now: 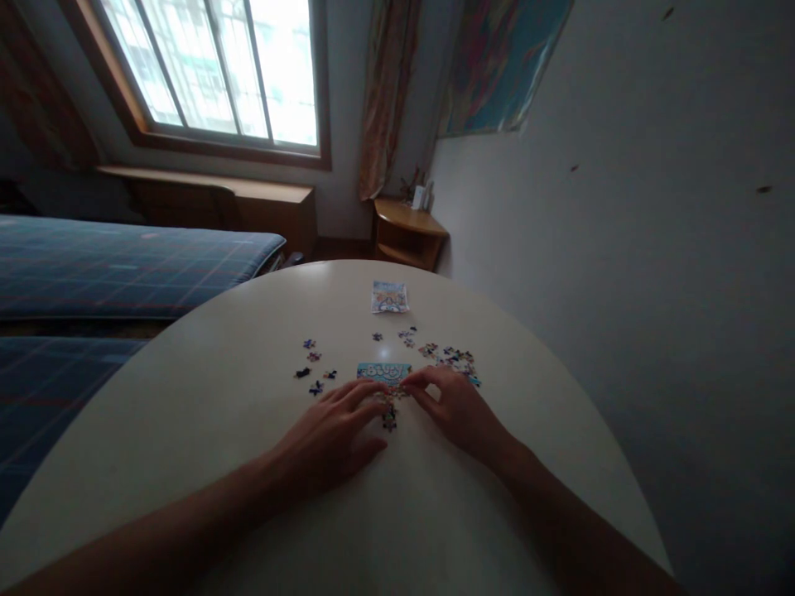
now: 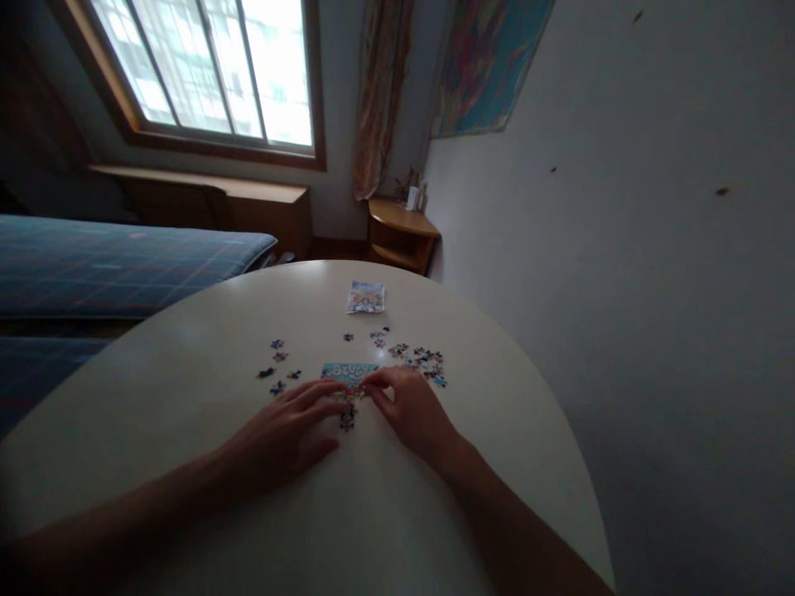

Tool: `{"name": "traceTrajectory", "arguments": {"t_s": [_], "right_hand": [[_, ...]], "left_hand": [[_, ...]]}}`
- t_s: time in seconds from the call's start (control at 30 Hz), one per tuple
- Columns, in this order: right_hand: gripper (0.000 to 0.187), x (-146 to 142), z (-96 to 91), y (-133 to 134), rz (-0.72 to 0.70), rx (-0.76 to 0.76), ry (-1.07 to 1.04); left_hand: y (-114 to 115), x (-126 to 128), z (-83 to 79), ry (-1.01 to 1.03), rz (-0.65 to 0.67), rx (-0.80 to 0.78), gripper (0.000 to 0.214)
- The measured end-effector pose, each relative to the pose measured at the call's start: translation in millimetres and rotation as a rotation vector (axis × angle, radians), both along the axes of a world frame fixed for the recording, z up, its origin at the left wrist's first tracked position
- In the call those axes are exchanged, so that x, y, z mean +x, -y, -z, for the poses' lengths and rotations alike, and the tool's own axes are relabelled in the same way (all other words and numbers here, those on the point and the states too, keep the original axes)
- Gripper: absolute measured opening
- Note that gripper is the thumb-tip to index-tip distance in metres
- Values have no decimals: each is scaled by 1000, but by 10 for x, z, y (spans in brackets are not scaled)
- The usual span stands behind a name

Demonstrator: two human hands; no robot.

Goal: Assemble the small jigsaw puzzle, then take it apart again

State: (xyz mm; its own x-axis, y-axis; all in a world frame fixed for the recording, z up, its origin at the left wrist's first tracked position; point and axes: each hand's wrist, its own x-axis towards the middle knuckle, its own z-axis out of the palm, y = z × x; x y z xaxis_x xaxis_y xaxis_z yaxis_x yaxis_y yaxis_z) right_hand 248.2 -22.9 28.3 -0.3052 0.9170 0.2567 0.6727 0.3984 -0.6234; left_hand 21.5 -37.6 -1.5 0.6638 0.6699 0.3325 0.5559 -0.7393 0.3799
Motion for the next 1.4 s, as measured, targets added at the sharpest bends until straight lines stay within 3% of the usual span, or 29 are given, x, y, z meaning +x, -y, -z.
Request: {"name": "traceTrajectory", "arguments": {"t_s": [0.27, 0.53, 1.07, 1.4], "right_hand": [[17, -17, 124, -25, -80, -2, 108], [21, 0, 123, -44, -84, -9, 101], [13, -89, 115, 13, -81, 82, 242], [14, -110, 102, 58, -42, 135, 447]], "left_hand": [[-5, -3, 7, -90, 24, 48, 34], [0, -8, -15, -112, 24, 27, 35], [3, 2, -16, -136, 30, 44, 35], [-4, -3, -9, -161, 31, 62, 35]]}}
